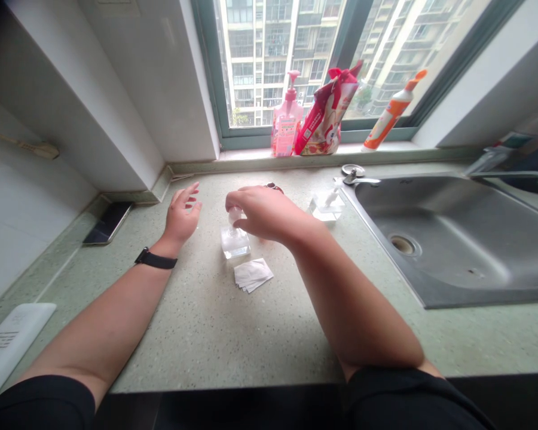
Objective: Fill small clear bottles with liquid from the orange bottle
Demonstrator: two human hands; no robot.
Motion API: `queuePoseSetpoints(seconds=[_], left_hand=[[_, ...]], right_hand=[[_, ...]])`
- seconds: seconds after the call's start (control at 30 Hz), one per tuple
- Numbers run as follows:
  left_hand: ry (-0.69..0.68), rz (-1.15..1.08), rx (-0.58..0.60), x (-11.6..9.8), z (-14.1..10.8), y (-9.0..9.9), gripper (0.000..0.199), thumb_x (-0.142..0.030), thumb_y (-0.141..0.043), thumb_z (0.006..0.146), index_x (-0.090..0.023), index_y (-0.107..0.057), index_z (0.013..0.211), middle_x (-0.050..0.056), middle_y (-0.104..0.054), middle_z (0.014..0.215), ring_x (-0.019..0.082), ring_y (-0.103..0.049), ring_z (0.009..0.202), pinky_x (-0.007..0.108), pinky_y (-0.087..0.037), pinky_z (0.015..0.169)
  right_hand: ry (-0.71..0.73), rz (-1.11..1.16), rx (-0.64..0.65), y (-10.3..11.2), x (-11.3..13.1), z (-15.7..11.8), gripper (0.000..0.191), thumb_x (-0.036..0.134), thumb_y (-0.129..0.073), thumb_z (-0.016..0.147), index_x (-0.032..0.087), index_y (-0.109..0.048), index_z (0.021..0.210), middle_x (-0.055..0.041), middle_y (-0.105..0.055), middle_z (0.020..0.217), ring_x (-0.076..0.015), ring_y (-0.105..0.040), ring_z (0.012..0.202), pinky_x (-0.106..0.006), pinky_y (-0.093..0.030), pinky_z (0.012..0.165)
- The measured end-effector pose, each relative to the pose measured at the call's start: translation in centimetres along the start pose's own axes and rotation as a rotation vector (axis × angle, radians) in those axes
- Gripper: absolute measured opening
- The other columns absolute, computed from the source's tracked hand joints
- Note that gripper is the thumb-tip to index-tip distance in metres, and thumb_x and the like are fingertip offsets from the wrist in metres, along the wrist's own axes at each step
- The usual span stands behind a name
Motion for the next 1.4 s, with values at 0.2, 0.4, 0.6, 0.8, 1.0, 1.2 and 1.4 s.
queuePoseSetpoints(seconds=[0.2,0.4,0.6,0.8,1.0,1.2,1.4], left_hand=[[-0.140,-0.166,0.265,-2.6,-1.0,-1.7,0.047,-0.036,-0.071,0.097,-0.024,-0.067,0.142,0.010,-0.074,0.133,0.027,-0.069,0.122,0.049,-0.053,0.113],[-0.152,-0.320,0.491,-5.0,-2.3,-2.9,0.028,-0.040,-0.059,0.099,-0.019,-0.074,0.109,0.010,-0.078,0.116,0.028,-0.072,0.113,0.045,-0.054,0.109],[-0.109,-0.316,0.645,-5.2,-3.1,-4.1,0.032,-0.048,-0.063,0.097,-0.019,-0.071,0.106,0.009,-0.075,0.113,0.029,-0.068,0.113,0.044,-0.053,0.108],[-0.007,-0.399,0.774,-4.1,-3.2,-5.0,0.037,-0.051,-0.074,0.091,-0.020,-0.071,0.111,0.009,-0.074,0.117,0.028,-0.068,0.113,0.047,-0.051,0.109],[0.019,-0.396,0.878,-4.3,-3.2,-4.8,0.057,-0.050,-0.091,0.078,-0.021,-0.070,0.122,0.010,-0.071,0.127,0.031,-0.065,0.122,0.050,-0.047,0.112],[-0.036,-0.327,0.871,-5.2,-3.2,-4.4,0.064,-0.054,-0.096,0.072,-0.024,-0.070,0.122,0.010,-0.069,0.129,0.034,-0.063,0.124,0.053,-0.046,0.113],[-0.044,-0.267,0.843,-5.3,-3.3,-4.4,0.066,-0.055,-0.095,0.072,-0.023,-0.067,0.122,0.011,-0.067,0.132,0.035,-0.062,0.125,0.054,-0.046,0.112]], right_hand=[[0.009,-0.008,0.048,-1.6,0.4,0.5,0.034,0.012,-0.072,0.090,0.023,-0.075,0.122,-0.0078,-0.077,0.125,-0.0230,-0.070,0.107,-0.030,-0.046,0.083],[-0.008,-0.027,0.085,-2.4,0.4,0.8,0.032,0.012,-0.074,0.091,0.023,-0.078,0.121,-0.0078,-0.078,0.120,-0.0220,-0.071,0.104,-0.029,-0.046,0.082],[0.007,-0.020,0.142,-3.6,0.4,1.3,0.036,0.011,-0.076,0.089,0.024,-0.080,0.122,-0.0084,-0.078,0.119,-0.0228,-0.072,0.105,-0.029,-0.048,0.083],[0.016,-0.014,0.155,-4.0,0.6,1.4,0.034,0.009,-0.074,0.089,0.022,-0.080,0.120,-0.0088,-0.079,0.116,-0.0234,-0.073,0.105,-0.030,-0.049,0.084],[0.076,-0.021,0.122,-4.3,0.4,1.5,0.034,0.003,-0.071,0.087,0.023,-0.082,0.113,-0.0073,-0.081,0.117,-0.0207,-0.073,0.098,-0.029,-0.050,0.083],[0.062,-0.032,0.127,-4.3,0.2,1.5,0.037,0.000,-0.071,0.084,0.022,-0.083,0.111,-0.0076,-0.081,0.117,-0.0201,-0.073,0.095,-0.029,-0.049,0.080],[0.020,-0.088,0.140,-3.9,0.6,1.5,0.026,0.008,-0.075,0.086,0.021,-0.082,0.108,-0.0074,-0.082,0.108,-0.0222,-0.074,0.096,-0.030,-0.046,0.076]])
Point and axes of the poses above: each hand's wrist, its own z-axis towards the middle knuckle, its own y-axis out of the back of the hand, x = y × z, the point moved 7 cm from there along z, towards the middle knuckle
